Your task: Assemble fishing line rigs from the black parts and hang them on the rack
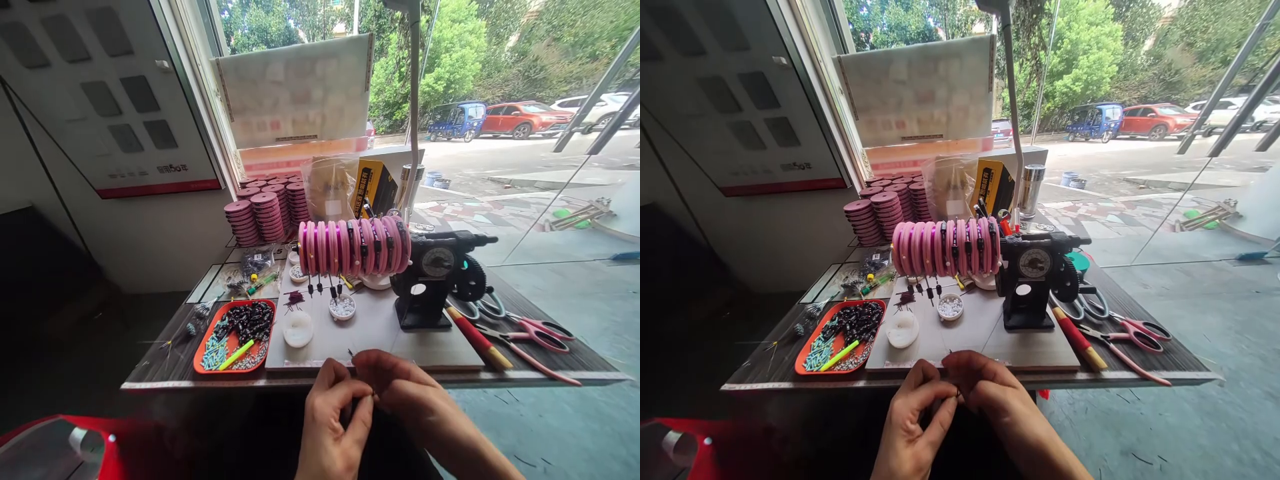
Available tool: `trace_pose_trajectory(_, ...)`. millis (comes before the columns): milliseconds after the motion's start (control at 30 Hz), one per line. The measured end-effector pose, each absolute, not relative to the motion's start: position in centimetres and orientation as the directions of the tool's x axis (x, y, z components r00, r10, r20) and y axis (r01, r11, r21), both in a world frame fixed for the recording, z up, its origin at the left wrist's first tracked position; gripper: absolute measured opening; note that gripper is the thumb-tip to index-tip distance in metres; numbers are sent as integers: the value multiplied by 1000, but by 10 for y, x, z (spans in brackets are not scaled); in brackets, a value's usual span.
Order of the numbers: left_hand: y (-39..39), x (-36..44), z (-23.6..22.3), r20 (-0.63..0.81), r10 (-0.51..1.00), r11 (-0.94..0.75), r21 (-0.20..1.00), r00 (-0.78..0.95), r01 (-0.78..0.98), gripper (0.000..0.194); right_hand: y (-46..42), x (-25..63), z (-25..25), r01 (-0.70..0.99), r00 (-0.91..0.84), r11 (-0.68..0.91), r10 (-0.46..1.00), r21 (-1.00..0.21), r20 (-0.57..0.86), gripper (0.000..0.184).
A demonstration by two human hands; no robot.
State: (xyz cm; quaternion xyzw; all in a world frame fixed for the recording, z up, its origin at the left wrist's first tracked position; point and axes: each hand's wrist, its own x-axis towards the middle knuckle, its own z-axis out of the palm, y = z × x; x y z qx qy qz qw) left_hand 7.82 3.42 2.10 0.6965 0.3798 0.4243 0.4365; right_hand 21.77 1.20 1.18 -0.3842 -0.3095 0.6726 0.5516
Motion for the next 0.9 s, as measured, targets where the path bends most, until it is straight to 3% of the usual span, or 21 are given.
trace_pose_trajectory(67,33,80,19,322,898,-362,928,299,89,17,20,214,15,-670,-257,-235,963,-705,-76,29)
trace_pose_trajectory(133,33,82,18,300,925,-305,952,232,-17,13,27,209,18,-769,-261,-199,965,-607,14,20)
trace_pose_trajectory(233,34,86,16,-11,979,74,949,205,-306,18,31,205,18,-812,-163,-111,986,-573,40,16)
trace_pose_trajectory(333,34,89,16,-358,868,493,707,345,-507,23,28,210,14,-776,-154,-124,988,-618,-5,13)
trace_pose_trajectory(433,32,89,14,-441,757,650,584,482,-487,23,18,221,8,-603,-185,-198,977,-773,-106,24)
trace_pose_trajectory(500,32,89,10,-451,720,686,580,528,-440,23,9,227,2,-332,-89,-135,990,-933,-112,29)
trace_pose_trajectory(567,33,90,6,-458,708,692,603,538,-398,25,-2,230,-6,19,65,1,998,-1000,2,22)
trace_pose_trajectory(667,36,91,3,-451,723,659,677,523,-327,26,-17,233,-20,446,165,171,949,-879,268,14)
trace_pose_trajectory(767,38,90,9,-400,775,528,836,489,-152,21,-28,235,-25,734,23,325,866,-597,499,21)
trace_pose_trajectory(833,38,88,15,-261,857,280,960,444,23,18,-29,236,-16,842,-140,406,800,-354,583,23)
trace_pose_trajectory(900,36,85,19,-67,908,-10,983,413,181,18,-24,236,3,864,-296,477,739,-160,605,26)
